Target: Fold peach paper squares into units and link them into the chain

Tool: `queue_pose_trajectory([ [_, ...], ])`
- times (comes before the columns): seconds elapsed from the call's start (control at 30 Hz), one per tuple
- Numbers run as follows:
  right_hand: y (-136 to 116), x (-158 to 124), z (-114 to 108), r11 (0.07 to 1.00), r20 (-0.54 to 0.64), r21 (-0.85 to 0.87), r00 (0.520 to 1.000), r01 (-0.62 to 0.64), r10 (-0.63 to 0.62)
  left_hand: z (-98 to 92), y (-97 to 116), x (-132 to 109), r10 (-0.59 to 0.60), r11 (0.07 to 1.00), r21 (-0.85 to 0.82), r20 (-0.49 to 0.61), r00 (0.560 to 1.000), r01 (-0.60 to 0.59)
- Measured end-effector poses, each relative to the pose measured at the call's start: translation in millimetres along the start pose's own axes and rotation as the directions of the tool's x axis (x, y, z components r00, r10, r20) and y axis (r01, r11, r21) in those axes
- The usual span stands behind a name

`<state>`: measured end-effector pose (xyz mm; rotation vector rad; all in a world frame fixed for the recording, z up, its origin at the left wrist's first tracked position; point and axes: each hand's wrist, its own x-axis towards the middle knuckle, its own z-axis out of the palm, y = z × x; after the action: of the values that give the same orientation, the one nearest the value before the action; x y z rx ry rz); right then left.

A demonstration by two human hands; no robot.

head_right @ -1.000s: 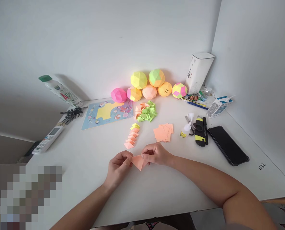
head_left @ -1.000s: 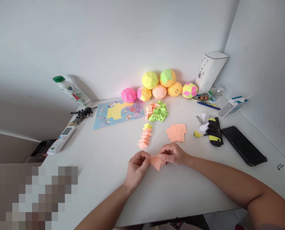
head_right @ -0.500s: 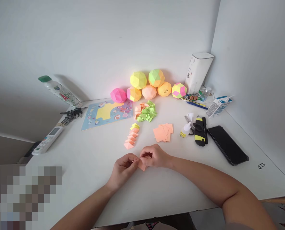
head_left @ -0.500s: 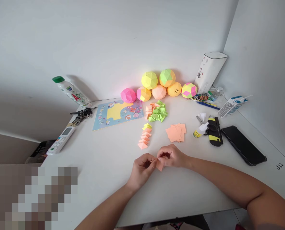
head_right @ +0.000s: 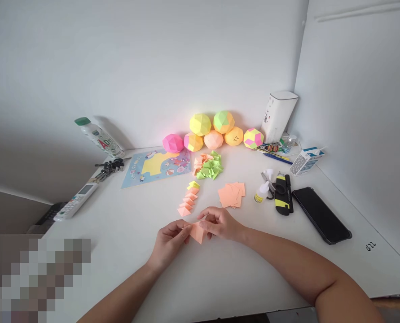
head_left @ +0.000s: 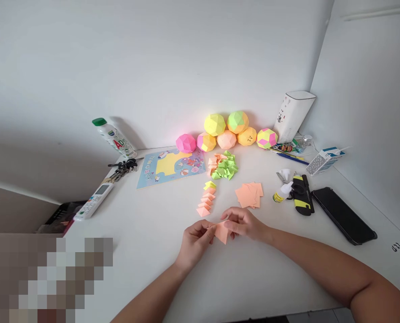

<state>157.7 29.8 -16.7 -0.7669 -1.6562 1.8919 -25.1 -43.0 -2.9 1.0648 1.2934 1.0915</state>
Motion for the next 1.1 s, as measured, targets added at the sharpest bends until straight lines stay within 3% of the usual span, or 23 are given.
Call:
queue_pose_trajectory([
  [0.23, 0.7, -0.3, 1.3, 0.998, -0.028, -0.067, 1.000, 0.000, -0.002, 2.4, -2.4, 2.6, -0.008, 0.997, -0.077, -0.116, 0.993, -0.001],
  [0.53, 3.8, -0.3, -1.1, 0.995, 0.007, -0.091, 0.999, 0.043, -0.042, 6.5, 3.1, 2.2, -0.006, 0.996, -0.094, -0.088, 0.996, -0.002],
  [0.67, 1.7, -0.2, -3.7, 0.995, -0.067, -0.102, 0.998, -0.001, -0.005, 5.2, 2.7, 2.3, -0.011, 0.995, -0.102, -0.069, 0.998, 0.004],
  [0.8, 2.1, 3.2, -5.8, 0.996, -0.117, -0.090, 0.992, 0.026, -0.037, 5.3, 1.5, 0.2, -0.026, 0.995, -0.093, 0.021, 0.999, 0.028],
  [0.93, 5.4, 6.5, -6.4, 1.000, -0.091, 0.014, 0.996, 0.009, -0.008, 6.3, -0.8, -1.2, 0.011, 0.998, -0.058, 0.007, 1.000, -0.010],
  [1.1, 2.3, 5.2, -5.1, 1.000, -0.040, 0.006, 0.999, 0.020, -0.020, 4.8, -3.2, 0.1, 0.057, 0.996, -0.069, -0.015, 0.998, -0.058],
])
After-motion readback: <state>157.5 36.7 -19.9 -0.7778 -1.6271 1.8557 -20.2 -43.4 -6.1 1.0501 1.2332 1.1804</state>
